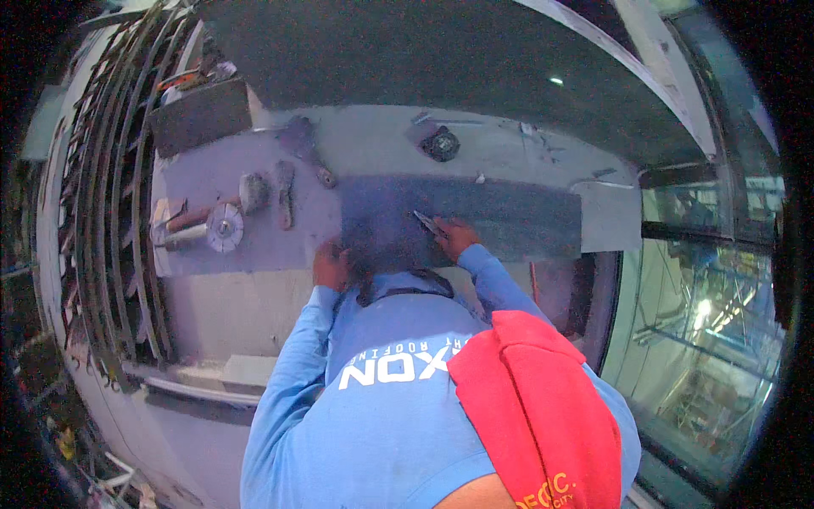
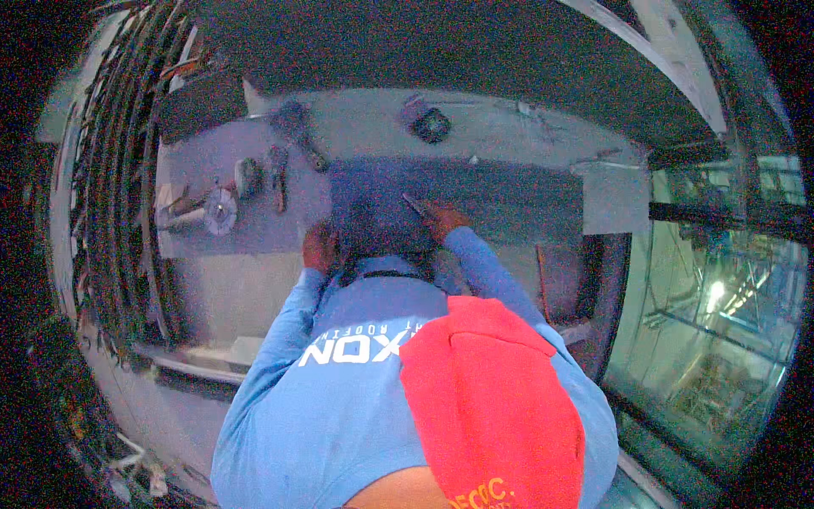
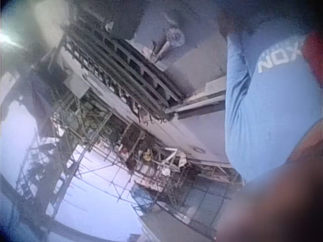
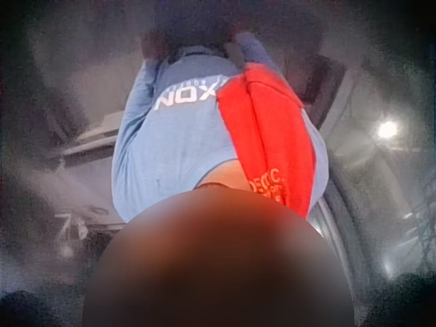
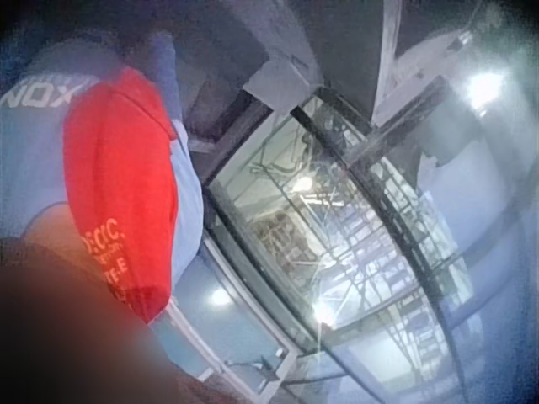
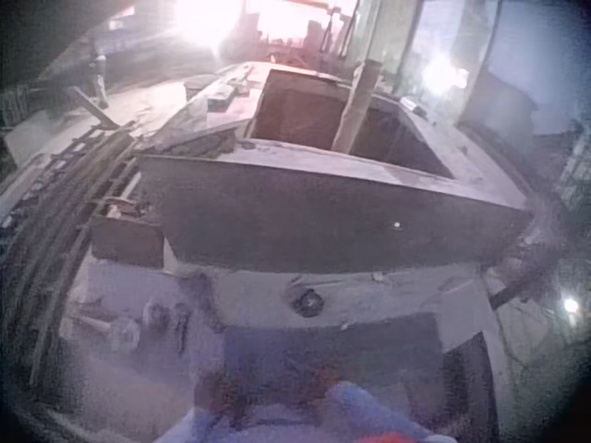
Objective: The person measures a curved metal panel with a tape measure and marks it with a pencil. They then use a power grinder to cut the panel along the marked line. The person is working on a rooftop or scaffolding.
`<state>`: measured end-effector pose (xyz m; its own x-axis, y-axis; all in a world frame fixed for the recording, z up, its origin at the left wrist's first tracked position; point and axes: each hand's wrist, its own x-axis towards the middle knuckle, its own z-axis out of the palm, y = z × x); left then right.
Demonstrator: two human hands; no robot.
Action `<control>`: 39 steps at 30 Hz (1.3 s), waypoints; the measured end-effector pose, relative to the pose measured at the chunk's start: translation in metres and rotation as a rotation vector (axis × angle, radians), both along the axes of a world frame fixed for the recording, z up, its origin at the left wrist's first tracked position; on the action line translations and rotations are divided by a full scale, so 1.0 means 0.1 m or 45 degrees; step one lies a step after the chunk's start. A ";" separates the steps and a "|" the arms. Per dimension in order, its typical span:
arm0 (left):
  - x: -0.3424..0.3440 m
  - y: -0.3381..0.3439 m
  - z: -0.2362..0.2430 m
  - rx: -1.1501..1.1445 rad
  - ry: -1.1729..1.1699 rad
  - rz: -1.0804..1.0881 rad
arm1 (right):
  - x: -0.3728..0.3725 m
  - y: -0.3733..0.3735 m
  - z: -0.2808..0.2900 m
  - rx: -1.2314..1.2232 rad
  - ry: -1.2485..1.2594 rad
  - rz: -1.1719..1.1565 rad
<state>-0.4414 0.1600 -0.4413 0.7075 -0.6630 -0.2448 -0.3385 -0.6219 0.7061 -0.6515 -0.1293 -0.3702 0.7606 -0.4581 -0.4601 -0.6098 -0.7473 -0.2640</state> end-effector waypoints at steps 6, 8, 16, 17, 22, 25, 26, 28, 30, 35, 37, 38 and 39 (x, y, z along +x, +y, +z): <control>0.60 0.07 -0.17 -0.273 -0.180 -0.014 | 0.55 -0.12 0.30 -0.093 0.088 0.006; 0.72 0.05 0.00 -0.240 -0.003 0.097 | 0.75 -0.28 0.40 -0.206 0.001 -0.152; 0.82 -0.10 0.72 -0.238 -0.266 0.019 | 1.55 -1.32 0.44 -0.249 -0.083 -0.171; 0.78 -0.12 0.75 -0.202 -0.194 0.017 | 1.61 -1.37 0.40 -0.272 0.036 -0.122; 0.35 -0.20 0.94 -0.094 -0.280 -0.006 | 1.71 -1.53 0.27 -0.249 0.097 -0.024; 0.04 -0.37 1.24 -0.049 -0.038 0.164 | 1.72 -1.60 0.36 -0.180 0.058 0.076; -0.07 -0.47 1.37 -0.069 0.104 0.241 | 1.72 -1.61 0.42 -0.123 -0.085 0.105; -0.17 -0.75 1.64 -0.123 0.162 0.298 | 1.70 -1.56 0.58 0.331 -0.446 -0.123; -0.18 -1.04 1.93 -0.114 0.066 0.274 | 1.67 -1.33 0.75 1.098 -0.777 -0.693; 0.11 -1.71 2.37 -0.351 0.291 0.211 | 1.42 -0.61 1.14 2.182 -0.828 -0.660; 0.09 -1.81 2.45 -0.373 0.233 0.052 | 1.36 -0.43 1.23 2.480 -0.676 -0.908; 0.06 -1.84 2.47 -0.346 0.083 -0.050 | 1.34 -0.36 1.24 2.466 -0.747 -0.904; 0.03 -1.86 2.48 -0.216 -0.023 -0.154 | 1.31 -0.31 1.24 2.469 -0.778 -0.915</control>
